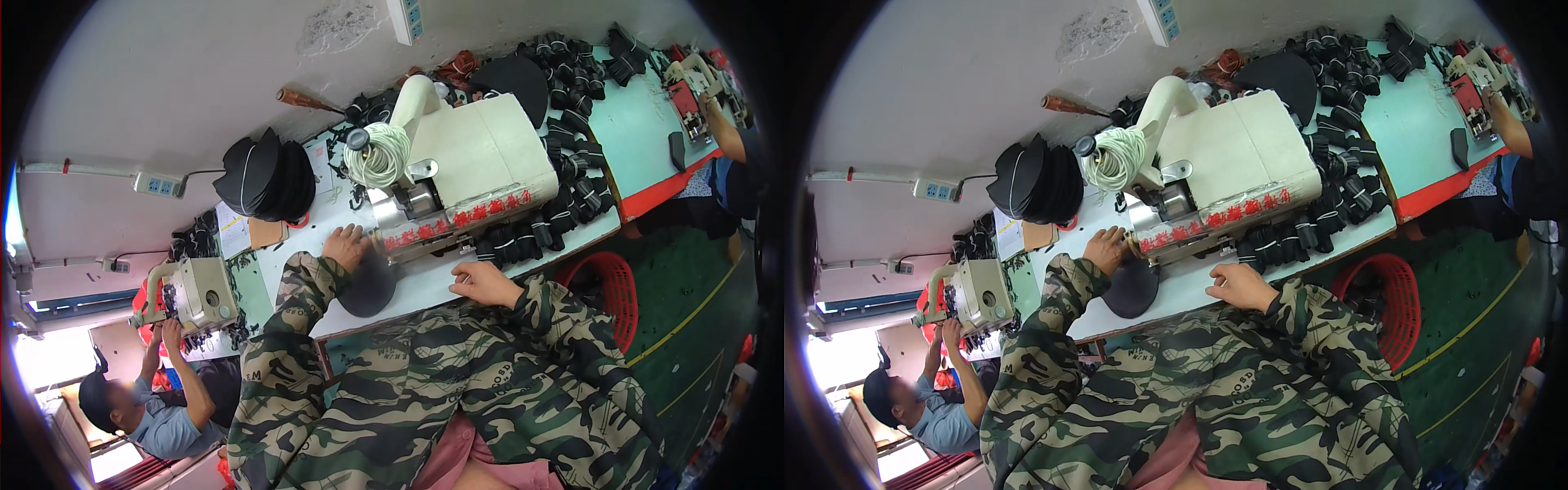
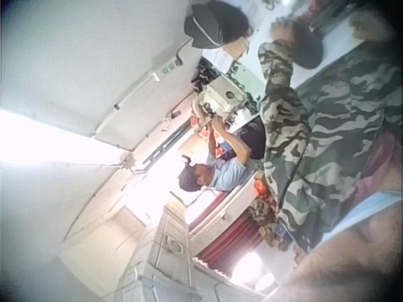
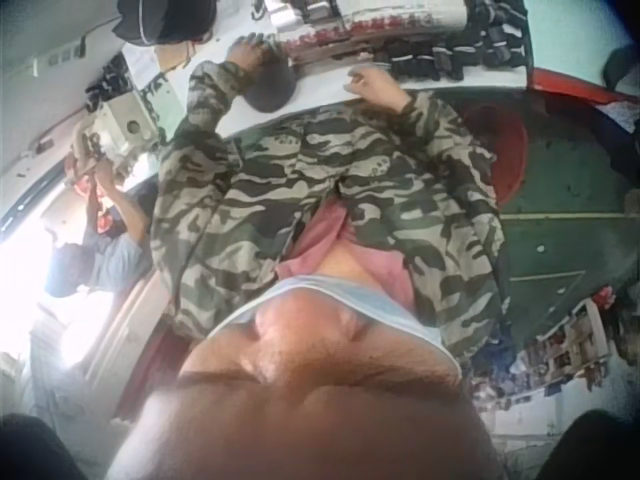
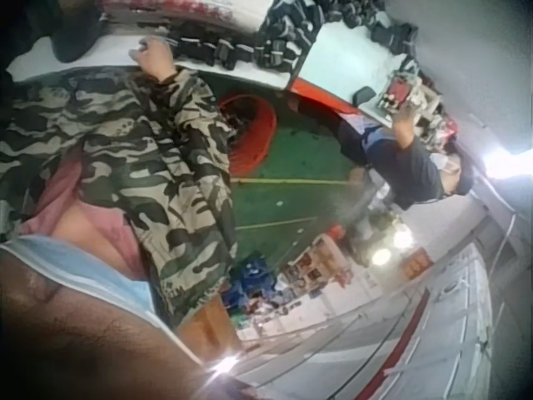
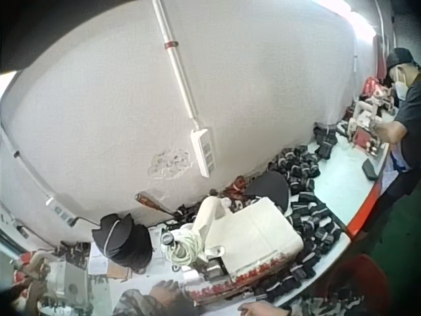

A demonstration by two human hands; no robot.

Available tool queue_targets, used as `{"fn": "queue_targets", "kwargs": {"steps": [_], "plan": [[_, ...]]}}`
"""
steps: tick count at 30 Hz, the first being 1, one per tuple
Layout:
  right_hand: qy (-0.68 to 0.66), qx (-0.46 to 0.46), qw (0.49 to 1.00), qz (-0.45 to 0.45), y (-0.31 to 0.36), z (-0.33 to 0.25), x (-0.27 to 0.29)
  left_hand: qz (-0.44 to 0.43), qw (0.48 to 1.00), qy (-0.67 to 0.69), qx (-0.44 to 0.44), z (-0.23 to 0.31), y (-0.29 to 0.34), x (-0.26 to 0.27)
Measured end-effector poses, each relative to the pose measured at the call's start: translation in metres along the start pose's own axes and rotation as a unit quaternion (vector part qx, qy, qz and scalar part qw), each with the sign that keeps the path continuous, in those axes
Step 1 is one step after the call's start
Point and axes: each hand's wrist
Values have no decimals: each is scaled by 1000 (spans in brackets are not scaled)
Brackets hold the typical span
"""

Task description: The worker is trimming and skiving the edges of black synthetic shoe components using an industrial trimming machine and a manual blade at a factory workbench.

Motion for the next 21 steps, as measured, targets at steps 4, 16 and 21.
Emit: {"fn": "queue_targets", "kwargs": {"steps": [4,16,21], "plan": [[10,24,999,-27,1,2,8,-217,964,100,118,20,-1,34],[-28,146,983,107,-30,-102,3,-252,604,754,-50,-16,-17,102],[-121,152,978,74,-62,-123,-23,-253,591,766,-12,-39,-24,86]]}}
Point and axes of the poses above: each hand's wrist, its own y-axis away from the middle knuckle, its own x-axis out of the back of the hand, z = x × y, and after that the axes turned 14 degrees about -z, right-handed
